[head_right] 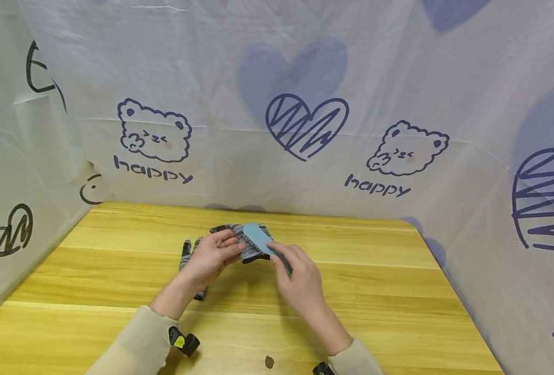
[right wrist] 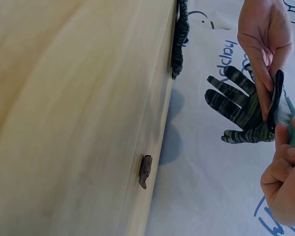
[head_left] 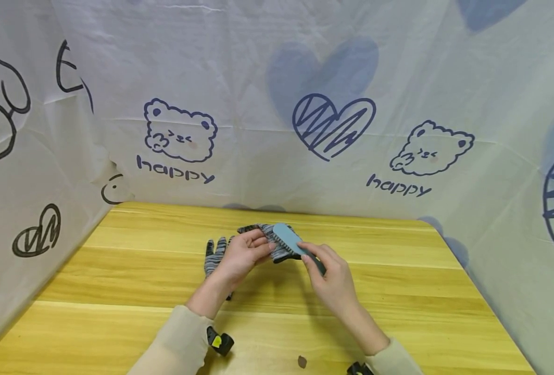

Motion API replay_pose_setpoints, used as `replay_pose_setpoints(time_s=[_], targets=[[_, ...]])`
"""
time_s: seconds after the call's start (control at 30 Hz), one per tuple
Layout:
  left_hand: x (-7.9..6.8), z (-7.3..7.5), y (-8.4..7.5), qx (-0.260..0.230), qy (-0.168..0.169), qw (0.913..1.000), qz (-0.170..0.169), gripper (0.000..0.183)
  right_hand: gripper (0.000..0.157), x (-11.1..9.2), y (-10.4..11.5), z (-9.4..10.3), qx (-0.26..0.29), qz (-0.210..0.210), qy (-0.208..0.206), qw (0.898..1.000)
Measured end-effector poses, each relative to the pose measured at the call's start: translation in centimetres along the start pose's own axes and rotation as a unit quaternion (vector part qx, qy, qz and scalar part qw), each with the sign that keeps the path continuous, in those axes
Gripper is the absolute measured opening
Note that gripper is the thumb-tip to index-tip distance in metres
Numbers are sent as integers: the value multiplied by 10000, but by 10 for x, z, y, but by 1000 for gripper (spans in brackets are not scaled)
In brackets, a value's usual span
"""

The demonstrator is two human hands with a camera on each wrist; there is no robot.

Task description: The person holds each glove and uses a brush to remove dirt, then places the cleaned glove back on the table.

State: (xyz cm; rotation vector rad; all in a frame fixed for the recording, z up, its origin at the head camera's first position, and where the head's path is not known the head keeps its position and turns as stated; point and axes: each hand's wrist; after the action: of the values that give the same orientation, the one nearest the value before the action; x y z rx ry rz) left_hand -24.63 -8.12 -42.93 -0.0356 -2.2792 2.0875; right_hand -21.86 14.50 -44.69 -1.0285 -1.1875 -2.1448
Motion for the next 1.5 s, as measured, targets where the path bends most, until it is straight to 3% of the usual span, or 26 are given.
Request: replay_pose_setpoints(time_s=[0.37, 0.8, 1.17, 1.27, 1.5], targets=[[-1, 2, 0, -13, 15, 10000, -10, 45, 27, -1, -4, -1, -101, 57, -201, 9997], [0, 1, 1, -99, 53, 9999, 107, 61, 26, -1, -7, -1, -222, 56, -346, 9991], [0, 2, 0, -74, 32, 9999, 85, 55, 25, 0, -7, 0, -313, -112, -408, 9986], [1, 1, 0, -71, 25, 9999, 78, 48, 25, 1, -7, 0, -338, -107, -444, 9984], [2, 0, 0, -176, 103, 9998, 20, 11, 26, 2, -7, 2, -394, -348, -481, 9975]])
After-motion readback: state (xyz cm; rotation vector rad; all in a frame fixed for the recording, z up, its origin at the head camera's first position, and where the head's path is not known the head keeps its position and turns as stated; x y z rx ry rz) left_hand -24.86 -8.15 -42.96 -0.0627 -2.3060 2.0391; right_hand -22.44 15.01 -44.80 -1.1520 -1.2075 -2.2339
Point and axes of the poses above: each hand's wrist, its own x-axis towards the middle knuckle, its own z-axis out of the back of the hand, y = z × x, and after that the axes turned 11 degrees about -y, right-handed
